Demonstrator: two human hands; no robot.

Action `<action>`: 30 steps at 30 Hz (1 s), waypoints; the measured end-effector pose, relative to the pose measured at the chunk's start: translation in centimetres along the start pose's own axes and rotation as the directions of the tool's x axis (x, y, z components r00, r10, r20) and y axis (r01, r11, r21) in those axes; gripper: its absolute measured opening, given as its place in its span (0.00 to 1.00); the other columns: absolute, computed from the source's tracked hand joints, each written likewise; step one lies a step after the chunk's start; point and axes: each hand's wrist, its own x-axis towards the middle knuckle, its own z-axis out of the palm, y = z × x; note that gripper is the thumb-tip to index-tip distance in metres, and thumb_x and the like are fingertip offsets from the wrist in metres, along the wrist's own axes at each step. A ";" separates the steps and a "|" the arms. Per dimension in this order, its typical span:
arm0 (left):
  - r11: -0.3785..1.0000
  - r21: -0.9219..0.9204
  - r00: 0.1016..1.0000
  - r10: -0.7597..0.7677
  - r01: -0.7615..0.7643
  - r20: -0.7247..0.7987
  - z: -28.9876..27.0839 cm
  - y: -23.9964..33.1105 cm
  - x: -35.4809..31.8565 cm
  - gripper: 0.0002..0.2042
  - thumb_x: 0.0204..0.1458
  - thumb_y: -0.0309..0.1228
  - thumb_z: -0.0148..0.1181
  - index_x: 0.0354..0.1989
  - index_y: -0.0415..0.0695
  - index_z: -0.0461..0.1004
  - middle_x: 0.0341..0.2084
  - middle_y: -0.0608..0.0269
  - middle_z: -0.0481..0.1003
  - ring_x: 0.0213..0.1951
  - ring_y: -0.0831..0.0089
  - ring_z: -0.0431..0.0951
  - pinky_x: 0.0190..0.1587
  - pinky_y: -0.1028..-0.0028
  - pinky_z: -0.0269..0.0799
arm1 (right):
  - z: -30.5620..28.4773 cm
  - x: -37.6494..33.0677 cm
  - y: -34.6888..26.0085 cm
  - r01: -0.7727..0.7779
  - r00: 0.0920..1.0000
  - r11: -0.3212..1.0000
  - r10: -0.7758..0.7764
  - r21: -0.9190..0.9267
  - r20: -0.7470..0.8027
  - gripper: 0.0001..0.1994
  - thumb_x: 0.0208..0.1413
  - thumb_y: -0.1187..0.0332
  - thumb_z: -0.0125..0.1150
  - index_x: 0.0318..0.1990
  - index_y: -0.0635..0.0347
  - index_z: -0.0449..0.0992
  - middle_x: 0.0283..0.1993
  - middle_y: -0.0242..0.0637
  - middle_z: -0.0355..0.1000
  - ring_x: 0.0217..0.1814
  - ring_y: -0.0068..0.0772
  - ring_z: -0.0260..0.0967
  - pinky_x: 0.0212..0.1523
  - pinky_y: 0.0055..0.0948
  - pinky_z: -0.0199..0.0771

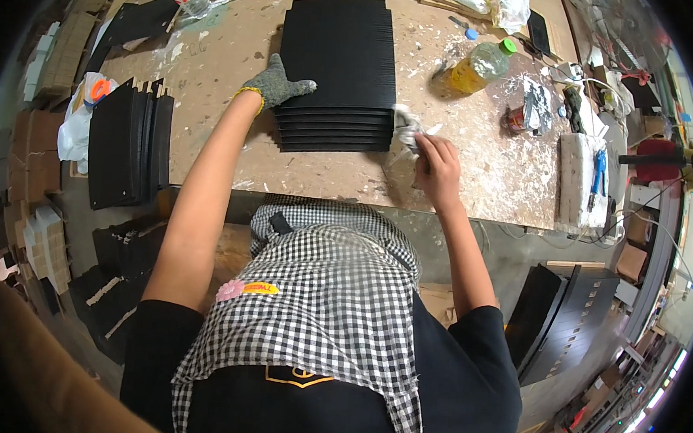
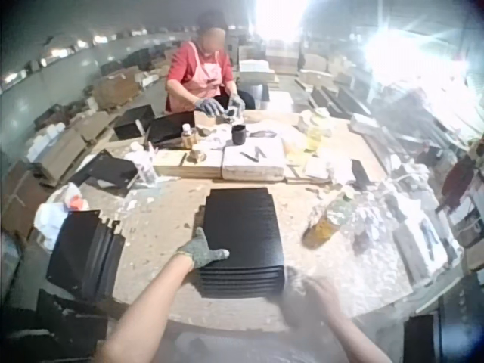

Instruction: The person is wiping black rectangular panels with a cloth and cleaning solution before stacking them.

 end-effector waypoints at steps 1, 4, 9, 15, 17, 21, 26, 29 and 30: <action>1.000 0.002 1.000 -0.008 0.008 -0.002 0.0 0.1 -0.1 0.66 0.42 0.66 0.67 0.72 0.26 0.35 0.65 0.30 0.61 0.67 0.48 0.65 0.68 0.64 0.62 | 0.4 1.6 -1.3 0.112 0.994 0.994 -0.112 0.003 -0.018 0.22 0.46 0.81 0.60 0.52 0.63 0.77 0.55 0.44 0.75 0.58 0.47 0.72 0.56 0.41 0.73; 1.000 -0.006 1.000 -0.012 0.012 0.016 -0.4 0.8 -0.2 0.67 0.42 0.67 0.66 0.72 0.25 0.34 0.66 0.30 0.59 0.67 0.47 0.63 0.69 0.64 0.61 | 5.7 3.8 -4.8 0.215 0.974 0.977 -0.215 0.011 0.072 0.27 0.56 0.78 0.49 0.66 0.57 0.69 0.70 0.38 0.64 0.69 0.42 0.65 0.68 0.41 0.66; 0.998 0.055 1.000 0.016 -0.015 -0.022 0.5 0.2 0.9 0.67 0.41 0.69 0.65 0.71 0.23 0.35 0.65 0.29 0.60 0.67 0.45 0.64 0.67 0.63 0.63 | 15.0 6.5 -11.2 0.487 0.850 0.871 -0.458 -0.057 0.258 0.29 0.59 0.67 0.46 0.71 0.59 0.60 0.78 0.37 0.50 0.79 0.36 0.48 0.76 0.39 0.49; 1.000 0.003 0.999 0.012 -0.012 -0.046 1.1 -0.8 1.1 0.68 0.40 0.68 0.66 0.71 0.22 0.36 0.64 0.30 0.61 0.66 0.47 0.66 0.66 0.64 0.64 | 12.4 6.9 -8.9 0.549 0.816 0.835 -0.529 -0.025 0.232 0.22 0.58 0.69 0.50 0.60 0.58 0.73 0.73 0.36 0.60 0.76 0.35 0.54 0.73 0.38 0.57; 0.999 -0.011 0.998 0.040 -0.041 -0.053 1.1 -1.2 1.4 0.68 0.40 0.69 0.66 0.71 0.23 0.36 0.64 0.30 0.62 0.66 0.47 0.66 0.66 0.64 0.64 | 8.9 4.6 -5.1 0.376 0.921 0.926 -0.371 -0.021 0.118 0.20 0.57 0.74 0.52 0.58 0.56 0.76 0.71 0.35 0.64 0.73 0.37 0.60 0.70 0.39 0.63; 1.000 0.003 0.999 0.029 -0.029 -0.030 0.6 -0.3 0.8 0.68 0.39 0.71 0.65 0.71 0.25 0.36 0.65 0.30 0.61 0.66 0.48 0.65 0.68 0.64 0.63 | 3.1 -0.9 2.9 -0.074 0.996 0.997 0.072 -0.036 -0.057 0.25 0.49 0.81 0.58 0.57 0.54 0.77 0.64 0.37 0.72 0.67 0.43 0.68 0.66 0.42 0.68; 0.993 -0.053 0.993 0.107 -0.110 -0.052 0.7 0.2 0.2 0.68 0.40 0.73 0.61 0.71 0.23 0.36 0.68 0.28 0.53 0.70 0.46 0.58 0.71 0.64 0.56 | 0.6 -1.3 3.7 -0.244 0.968 0.970 0.244 0.011 -0.064 0.27 0.41 0.79 0.63 0.55 0.57 0.77 0.59 0.48 0.73 0.66 0.51 0.67 0.70 0.48 0.59; 0.970 -0.157 0.980 0.168 -0.184 -0.106 1.2 -0.5 -0.2 0.65 0.45 0.66 0.64 0.70 0.20 0.34 0.68 0.32 0.56 0.70 0.49 0.60 0.70 0.67 0.56 | 4.4 2.4 -0.6 -0.219 0.936 0.909 0.298 0.355 -0.187 0.20 0.58 0.75 0.59 0.59 0.59 0.73 0.61 0.50 0.71 0.68 0.52 0.65 0.66 0.42 0.66; 0.986 -0.137 0.989 0.077 -0.094 -0.124 1.9 -1.3 0.4 0.64 0.46 0.63 0.65 0.70 0.22 0.33 0.68 0.34 0.58 0.69 0.49 0.61 0.69 0.67 0.57 | 5.1 3.4 -1.9 -0.203 0.956 0.954 0.242 0.221 -0.168 0.22 0.61 0.72 0.58 0.63 0.59 0.69 0.67 0.50 0.66 0.69 0.53 0.63 0.67 0.41 0.65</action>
